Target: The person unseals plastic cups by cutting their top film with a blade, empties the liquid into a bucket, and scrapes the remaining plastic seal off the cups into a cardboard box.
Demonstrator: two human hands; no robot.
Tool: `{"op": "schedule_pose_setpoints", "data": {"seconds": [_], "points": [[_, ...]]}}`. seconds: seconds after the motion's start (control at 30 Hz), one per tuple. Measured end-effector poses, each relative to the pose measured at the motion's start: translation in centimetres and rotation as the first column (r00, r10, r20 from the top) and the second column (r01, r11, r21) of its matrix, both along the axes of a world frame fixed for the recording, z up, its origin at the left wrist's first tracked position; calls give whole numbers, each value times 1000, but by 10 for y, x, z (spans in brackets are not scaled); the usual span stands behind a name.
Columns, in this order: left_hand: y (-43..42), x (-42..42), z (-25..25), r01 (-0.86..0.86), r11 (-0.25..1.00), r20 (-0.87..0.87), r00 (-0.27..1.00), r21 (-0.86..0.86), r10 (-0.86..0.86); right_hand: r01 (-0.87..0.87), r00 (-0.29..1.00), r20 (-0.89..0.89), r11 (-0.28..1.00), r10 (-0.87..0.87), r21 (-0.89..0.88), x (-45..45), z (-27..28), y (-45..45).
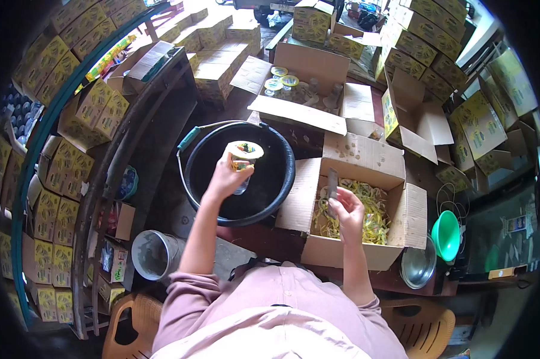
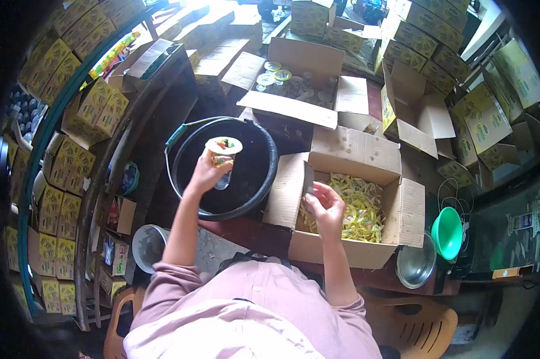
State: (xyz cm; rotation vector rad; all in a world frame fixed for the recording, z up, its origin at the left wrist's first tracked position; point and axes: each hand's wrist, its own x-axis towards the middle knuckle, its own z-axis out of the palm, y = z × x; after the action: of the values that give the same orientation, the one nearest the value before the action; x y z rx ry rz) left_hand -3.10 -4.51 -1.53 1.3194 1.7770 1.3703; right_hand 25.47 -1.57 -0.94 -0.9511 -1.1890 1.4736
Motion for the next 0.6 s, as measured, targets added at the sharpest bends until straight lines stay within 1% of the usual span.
{"op": "schedule_pose_setpoints", "data": {"seconds": [0.03, 0.07, 0.1, 0.13, 0.17, 0.2, 0.23, 0.27, 0.3, 0.33, 0.4, 0.43, 0.47, 0.5, 0.57, 0.6], "points": [[-3, 9, 4, -63, 998, 0, 998, 17, 63, -17, 999, -36, 999, 19, 47, -13, 1, 5], [-3, 10, -8, -84, 989, -91, 991, 121, 95, -69, 998, -6, 995, 69, 69, -23, 0, 12], [-4, 17, -9, -139, 979, -45, 988, 150, 147, -120, 993, 25, 989, 118, 91, -31, 0, 19], [-3, 22, -17, -163, 967, -33, 984, 195, 173, -122, 988, 105, 987, 111, 102, -40, 1, 24], [-3, 26, -24, -187, 953, -21, 980, 239, 197, -160, 986, 75, 979, 151, 124, -49, 6, 30], [-6, 33, -18, -191, 951, -9, 980, 244, 199, -175, 982, 98, 973, 162, 151, -57, 7, 35], [-6, 32, -22, -144, 956, -50, 986, 255, 162, -193, 977, 124, 965, 173, 176, -64, 8, 40], [-5, 30, -26, -135, 948, -126, 976, 289, 178, -198, 966, 221, 930, 132, 310, -71, 12, 43], [-3, 29, -29, -125, 938, -200, 960, 323, 197, -216, 947, 310, 873, 80, 437, -78, 21, 46], [-2, 28, -31, -131, 933, -188, 961, 334, 202, -246, 921, 389, 797, 16, 552, -82, 28, 48], [-1, 27, -29, -147, 922, -161, 963, 357, 216, -346, 861, 490, 549, -136, 761, -88, 36, 54], [0, 28, -28, -164, 924, -157, 961, 346, 229, -402, 830, 512, 398, -223, 825, -92, 40, 58], [0, 29, -26, -181, 925, -153, 958, 333, 243, -423, 803, 516, 323, -300, 847, -96, 42, 58], [-1, 30, -23, -197, 927, -150, 955, 318, 255, -463, 788, 528, 258, -317, 848, -97, 44, 60], [-2, 30, -17, -195, 914, -251, 922, 357, 295, -539, 757, 549, 137, -353, 831, -97, 46, 64], [-2, 30, -14, -188, 905, -298, 902, 382, 313, -562, 744, 569, 134, -351, 817, -98, 45, 64]]}}
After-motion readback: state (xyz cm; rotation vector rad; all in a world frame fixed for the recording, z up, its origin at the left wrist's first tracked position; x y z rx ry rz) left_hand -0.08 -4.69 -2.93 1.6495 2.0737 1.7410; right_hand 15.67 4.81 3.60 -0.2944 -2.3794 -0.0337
